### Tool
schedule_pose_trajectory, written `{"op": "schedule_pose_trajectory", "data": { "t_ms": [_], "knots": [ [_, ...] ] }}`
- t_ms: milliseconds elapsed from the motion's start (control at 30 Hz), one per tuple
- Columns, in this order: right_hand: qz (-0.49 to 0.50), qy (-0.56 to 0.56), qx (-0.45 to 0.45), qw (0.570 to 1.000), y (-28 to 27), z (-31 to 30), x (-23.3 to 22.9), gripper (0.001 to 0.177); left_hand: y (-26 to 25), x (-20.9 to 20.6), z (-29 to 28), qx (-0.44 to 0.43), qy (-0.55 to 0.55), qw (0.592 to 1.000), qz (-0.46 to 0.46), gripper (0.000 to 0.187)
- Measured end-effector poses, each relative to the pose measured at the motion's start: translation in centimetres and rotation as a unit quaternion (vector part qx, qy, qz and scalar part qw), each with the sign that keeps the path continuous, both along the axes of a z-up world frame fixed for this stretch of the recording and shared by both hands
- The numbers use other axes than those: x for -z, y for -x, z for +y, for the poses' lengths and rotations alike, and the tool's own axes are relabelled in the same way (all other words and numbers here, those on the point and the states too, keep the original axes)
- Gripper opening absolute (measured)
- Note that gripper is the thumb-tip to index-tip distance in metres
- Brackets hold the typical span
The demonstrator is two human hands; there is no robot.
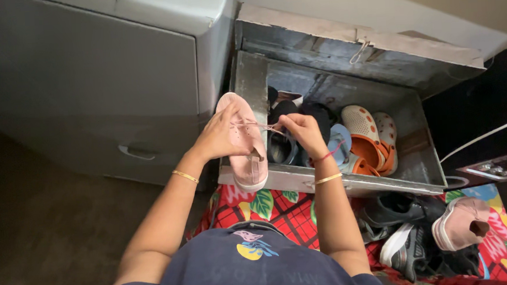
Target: The person unlaces a pink sneaker by pulling the laces out of the eyelets, then re-laces the same shoe by threading the laces back through the eyelets and tying them. The activity is performed by hand over a metal shoe storage box.
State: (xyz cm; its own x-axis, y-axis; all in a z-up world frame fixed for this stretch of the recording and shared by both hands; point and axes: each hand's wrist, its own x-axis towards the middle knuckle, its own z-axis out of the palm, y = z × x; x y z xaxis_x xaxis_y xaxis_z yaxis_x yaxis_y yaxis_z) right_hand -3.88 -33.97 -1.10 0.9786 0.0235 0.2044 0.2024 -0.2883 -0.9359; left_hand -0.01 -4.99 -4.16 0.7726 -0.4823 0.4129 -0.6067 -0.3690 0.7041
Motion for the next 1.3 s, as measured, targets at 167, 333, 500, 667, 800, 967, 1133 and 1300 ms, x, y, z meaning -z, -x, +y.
{"op": "schedule_pose_trajectory", "data": {
  "t_ms": [167, 333, 500, 667, 800, 967, 1133, 1300],
  "knots": [
    [-0.038, -0.35, 0.09, 0.932, -2.2, -7.0, 3.0, 0.017, 0.0, 0.1, 0.0, -0.003, -0.017, 1.0, 0.008, 0.13],
    [0.007, -0.36, 0.125, 0.925, -3.1, -9.4, 4.9, 0.031, 0.1, 0.2, 0.0, 0.001, -0.003, 0.999, -0.038, 0.106],
    [-0.085, 0.171, 0.22, 0.957, -2.0, -3.7, 3.5, 0.025, 0.6, 1.6, -0.6, -0.024, -0.044, 0.988, -0.148, 0.056],
    [-0.019, 0.231, 0.079, 0.97, 0.2, 5.0, 2.4, 0.059, 0.4, 3.0, -2.0, -0.073, -0.083, 0.968, -0.223, 0.033],
    [-0.048, 0.213, 0.121, 0.968, 0.4, 8.6, 3.9, 0.058, -0.7, 2.7, -3.0, -0.104, 0.058, 0.988, -0.094, 0.011],
    [-0.113, 0.17, 0.171, 0.964, -0.3, 7.5, 5.6, 0.048, -1.8, 0.1, -0.8, 0.056, 0.399, 0.89, 0.212, 0.016],
    [-0.067, 0.135, 0.193, 0.97, -0.3, 7.1, 6.3, 0.046, 0.2, -3.5, 2.5, -0.108, 0.157, 0.982, 0.008, 0.044],
    [-0.092, 0.125, 0.196, 0.968, -0.5, 7.0, 6.5, 0.045, 1.5, -6.2, 7.7, -0.189, 0.091, 0.977, -0.033, 0.048]
  ]
}}
